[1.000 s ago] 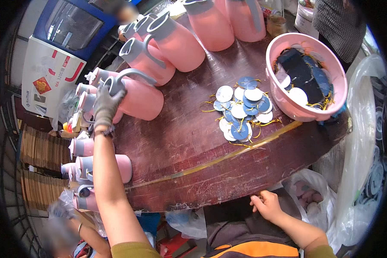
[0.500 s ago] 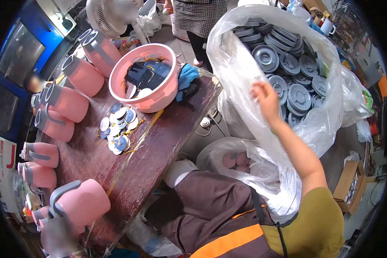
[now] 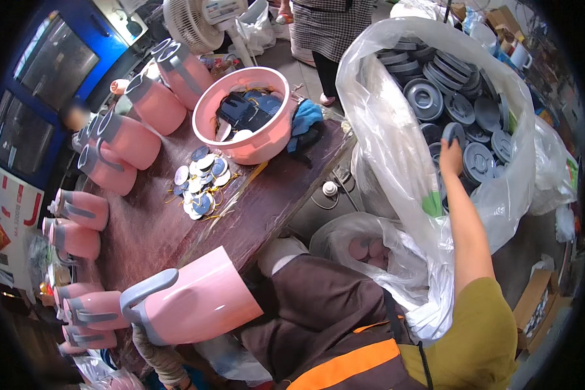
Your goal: The person assembles pink plastic pitchers by attaching gray lids and securing them with rubber bands. They wipe the pitcher surfaces with a cloth, attach circular tags, and place the finished units on the table.
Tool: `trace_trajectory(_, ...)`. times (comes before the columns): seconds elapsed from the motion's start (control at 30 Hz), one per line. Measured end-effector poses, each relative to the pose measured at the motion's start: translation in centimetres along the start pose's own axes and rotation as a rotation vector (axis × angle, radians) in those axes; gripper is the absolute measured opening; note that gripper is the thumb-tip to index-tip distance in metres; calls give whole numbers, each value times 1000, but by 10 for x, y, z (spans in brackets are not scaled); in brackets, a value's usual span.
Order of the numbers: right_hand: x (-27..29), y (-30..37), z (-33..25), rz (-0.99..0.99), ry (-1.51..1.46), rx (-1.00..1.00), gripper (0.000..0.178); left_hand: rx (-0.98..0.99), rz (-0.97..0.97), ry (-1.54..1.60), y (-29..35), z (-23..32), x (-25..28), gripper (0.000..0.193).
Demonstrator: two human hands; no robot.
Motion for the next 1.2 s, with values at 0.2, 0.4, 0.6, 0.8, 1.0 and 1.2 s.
trace_trajectory(0.2,135,82,-79,-76,-897,317,38,202,202,366,36,-62,-41,40)
trace_trajectory(0.4,243,339,-160,-280,-1084,1167,40,474,249,725,68,-131,-69,43)
trace_trajectory(0.6,238,409,-154,-526,-1294,1189,39,570,365,850,90,-148,-31,45)
trace_trajectory(0.8,233,417,-148,-610,-1375,1002,37,584,392,784,102,-140,-32,49)
trace_trajectory(1.0,236,396,-164,-800,-1459,780,35,568,369,818,103,-128,-38,49)
trace_trajectory(1.2,243,413,-155,-612,-1388,1048,34,581,399,814,109,-131,-38,49)
Point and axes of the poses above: each hand's wrist, its own y-axis away from the middle knuckle, its own x-axis out of the back of the hand, z = x × y, the point moved 6 cm from there along -y, towards the middle knuckle, and after that the axes turned 14 degrees about y, right-handed, at the moved point
